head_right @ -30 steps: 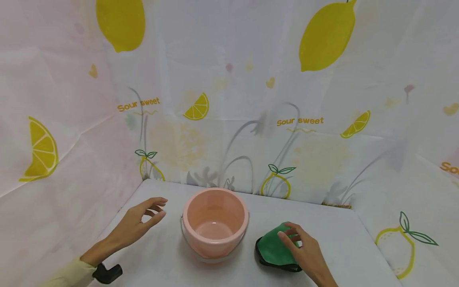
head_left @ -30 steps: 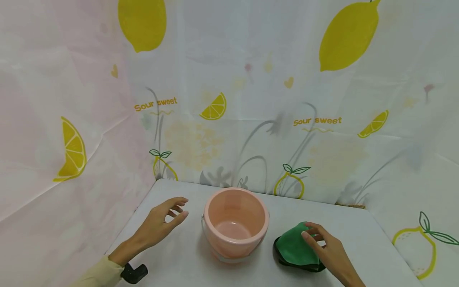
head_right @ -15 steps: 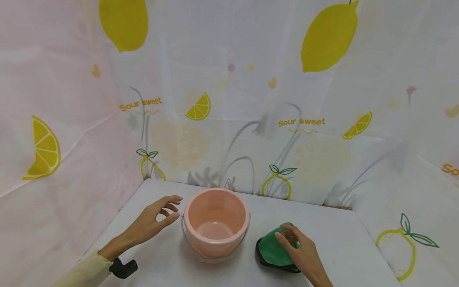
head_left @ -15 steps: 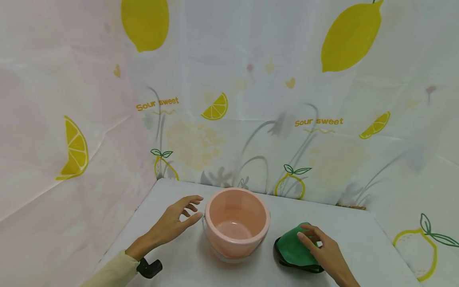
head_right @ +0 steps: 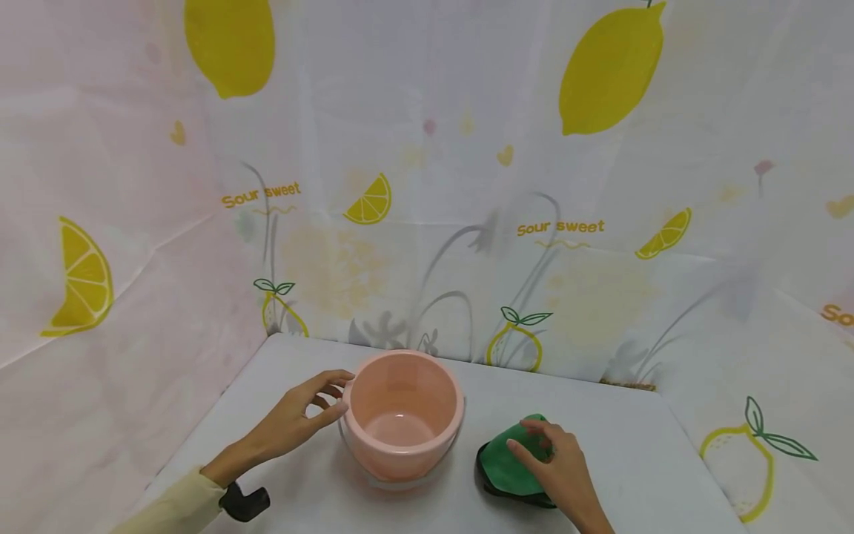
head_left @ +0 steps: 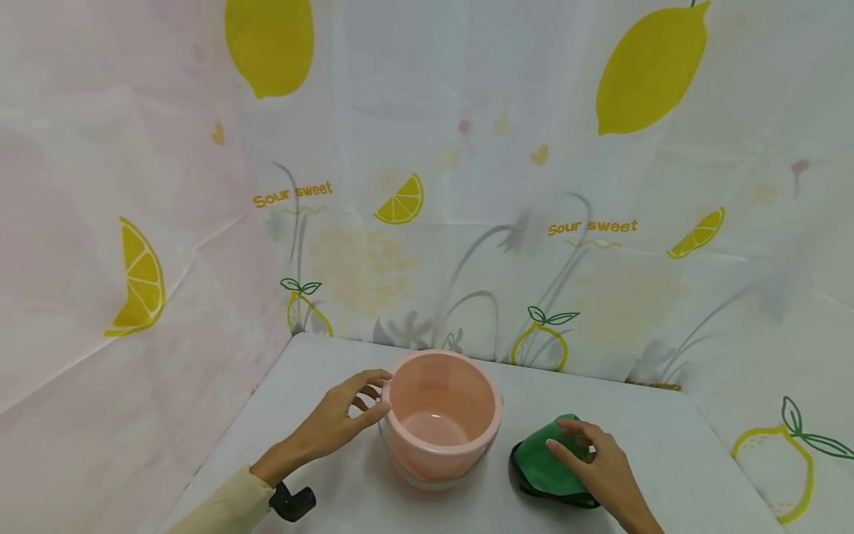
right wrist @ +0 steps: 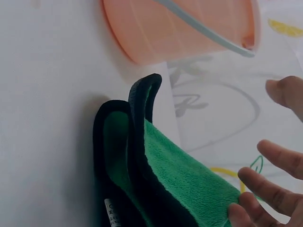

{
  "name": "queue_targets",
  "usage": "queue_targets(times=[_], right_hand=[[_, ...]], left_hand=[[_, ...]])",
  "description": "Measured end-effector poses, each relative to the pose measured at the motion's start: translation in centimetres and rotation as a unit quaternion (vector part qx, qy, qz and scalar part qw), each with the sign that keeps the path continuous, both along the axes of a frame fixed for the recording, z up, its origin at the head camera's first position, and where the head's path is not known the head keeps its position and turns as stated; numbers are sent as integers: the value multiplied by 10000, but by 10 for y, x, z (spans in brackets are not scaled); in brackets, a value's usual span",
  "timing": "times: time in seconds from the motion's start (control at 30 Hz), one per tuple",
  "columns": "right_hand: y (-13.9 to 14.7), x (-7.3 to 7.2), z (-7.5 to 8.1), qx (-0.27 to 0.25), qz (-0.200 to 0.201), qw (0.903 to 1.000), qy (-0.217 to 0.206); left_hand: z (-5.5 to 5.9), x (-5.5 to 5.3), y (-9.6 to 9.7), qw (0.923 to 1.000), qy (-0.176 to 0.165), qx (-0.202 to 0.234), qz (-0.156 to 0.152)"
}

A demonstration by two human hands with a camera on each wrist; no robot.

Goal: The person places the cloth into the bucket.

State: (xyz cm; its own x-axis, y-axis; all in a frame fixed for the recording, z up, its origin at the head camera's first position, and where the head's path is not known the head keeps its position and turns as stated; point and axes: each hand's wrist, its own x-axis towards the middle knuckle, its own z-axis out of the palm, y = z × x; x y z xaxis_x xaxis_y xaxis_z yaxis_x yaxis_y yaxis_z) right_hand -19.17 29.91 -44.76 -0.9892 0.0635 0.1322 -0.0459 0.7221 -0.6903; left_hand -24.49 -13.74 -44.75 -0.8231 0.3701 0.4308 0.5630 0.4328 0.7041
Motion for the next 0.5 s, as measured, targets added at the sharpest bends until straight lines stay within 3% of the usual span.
queue_targets(times=[0.2,0.5], right_hand=[[3,-3,-4,396,76,9984,386],[15,-8,-17,896,473,9942,365]], left_hand=[[-1,1,6,9999,-118,9,-69],[-1,3,8,9998,-174,1,-74]])
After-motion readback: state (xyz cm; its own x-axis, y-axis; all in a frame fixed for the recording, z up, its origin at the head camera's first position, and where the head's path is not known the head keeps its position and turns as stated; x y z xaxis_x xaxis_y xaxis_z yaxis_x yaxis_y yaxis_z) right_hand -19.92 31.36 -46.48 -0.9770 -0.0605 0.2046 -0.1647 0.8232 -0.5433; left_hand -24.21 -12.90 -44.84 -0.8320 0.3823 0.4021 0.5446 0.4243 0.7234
